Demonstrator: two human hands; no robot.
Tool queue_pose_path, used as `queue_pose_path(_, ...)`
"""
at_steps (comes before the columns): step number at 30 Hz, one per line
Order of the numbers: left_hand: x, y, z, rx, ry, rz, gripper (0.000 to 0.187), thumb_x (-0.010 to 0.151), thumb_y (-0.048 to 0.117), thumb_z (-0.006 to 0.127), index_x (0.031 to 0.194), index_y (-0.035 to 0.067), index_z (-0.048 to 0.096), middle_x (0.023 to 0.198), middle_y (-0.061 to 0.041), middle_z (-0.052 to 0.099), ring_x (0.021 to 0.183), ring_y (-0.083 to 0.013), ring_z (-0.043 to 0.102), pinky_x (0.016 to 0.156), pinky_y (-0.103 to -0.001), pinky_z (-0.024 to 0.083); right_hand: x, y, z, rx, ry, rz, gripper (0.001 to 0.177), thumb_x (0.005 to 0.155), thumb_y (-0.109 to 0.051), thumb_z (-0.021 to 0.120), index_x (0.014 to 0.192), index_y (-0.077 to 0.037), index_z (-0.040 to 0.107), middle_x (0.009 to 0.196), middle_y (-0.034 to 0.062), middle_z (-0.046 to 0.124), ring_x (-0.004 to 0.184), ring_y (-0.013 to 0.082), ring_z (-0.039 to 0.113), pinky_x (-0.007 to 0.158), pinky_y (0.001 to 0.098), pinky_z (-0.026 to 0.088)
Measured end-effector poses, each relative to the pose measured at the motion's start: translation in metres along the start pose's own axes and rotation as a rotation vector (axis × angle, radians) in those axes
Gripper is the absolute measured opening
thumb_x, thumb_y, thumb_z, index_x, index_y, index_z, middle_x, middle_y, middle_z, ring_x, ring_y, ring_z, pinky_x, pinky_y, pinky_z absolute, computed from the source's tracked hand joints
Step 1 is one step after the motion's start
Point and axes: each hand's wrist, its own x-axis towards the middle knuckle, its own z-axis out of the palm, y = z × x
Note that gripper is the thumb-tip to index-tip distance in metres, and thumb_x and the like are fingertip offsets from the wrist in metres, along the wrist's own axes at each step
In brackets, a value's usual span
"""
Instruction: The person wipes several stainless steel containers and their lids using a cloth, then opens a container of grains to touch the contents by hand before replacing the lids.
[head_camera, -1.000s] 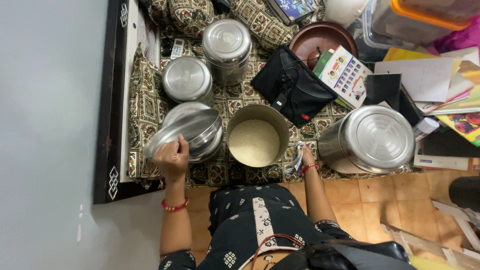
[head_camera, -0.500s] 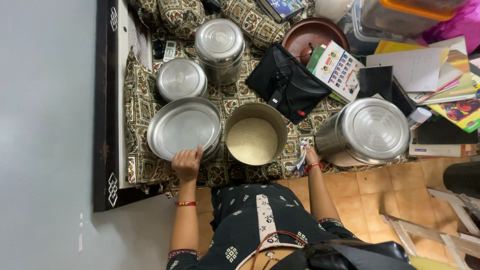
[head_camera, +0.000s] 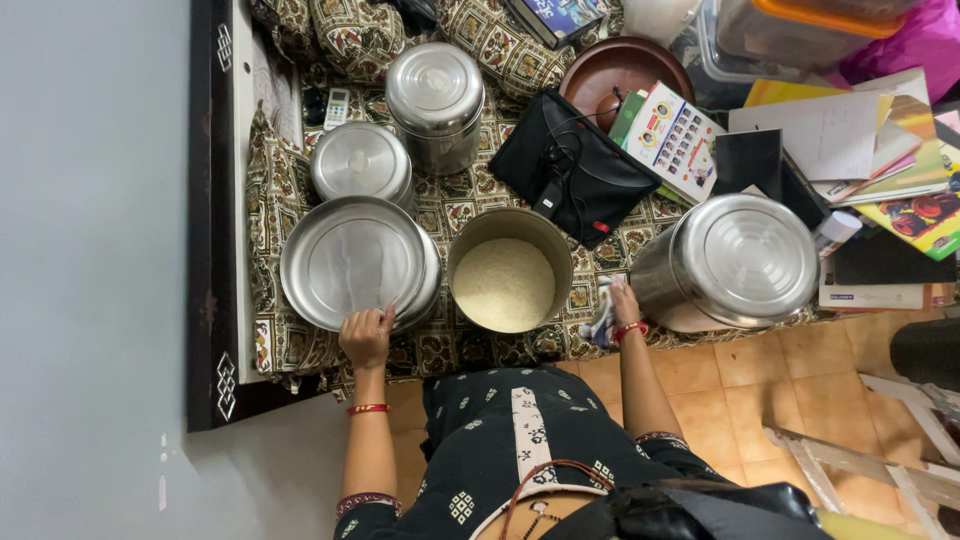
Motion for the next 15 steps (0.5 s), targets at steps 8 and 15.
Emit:
queue_pose_path(8,0.003,0.017,0.005,0.041,-0.005,-0.128,0.032,0.102,0.038,0.066,0.082,0.012,0.066,0.075,-0.002,0.067,0.076,-0.0194,0.06,0.075,-0.034,0.048,-0.001,-0.019,0.022,-0.669,0.114,-0.422,0.073,0.089,-0.046,0.079,0.14,0.003,0.063,0.123,0.0284,0.062,0.106,0.0385,0.062,0.09,0.0464,0.051)
queue_pose_path(15,0.018,0.086,0.029,-0.284,0.051,-0.132,0.021,0.106,0.024,0.06,0.095,0.008,0.066,0.091,-0.008,0.069,0.089,-0.0213,0.063,0.087,-0.036,0.053,-0.03,-0.034,0.09,-0.821,-0.155,0.172,0.077,0.085,-0.037,0.068,0.148,-0.002,0.043,0.111,0.027,0.069,0.09,0.0362,0.073,0.073,0.0404,0.061)
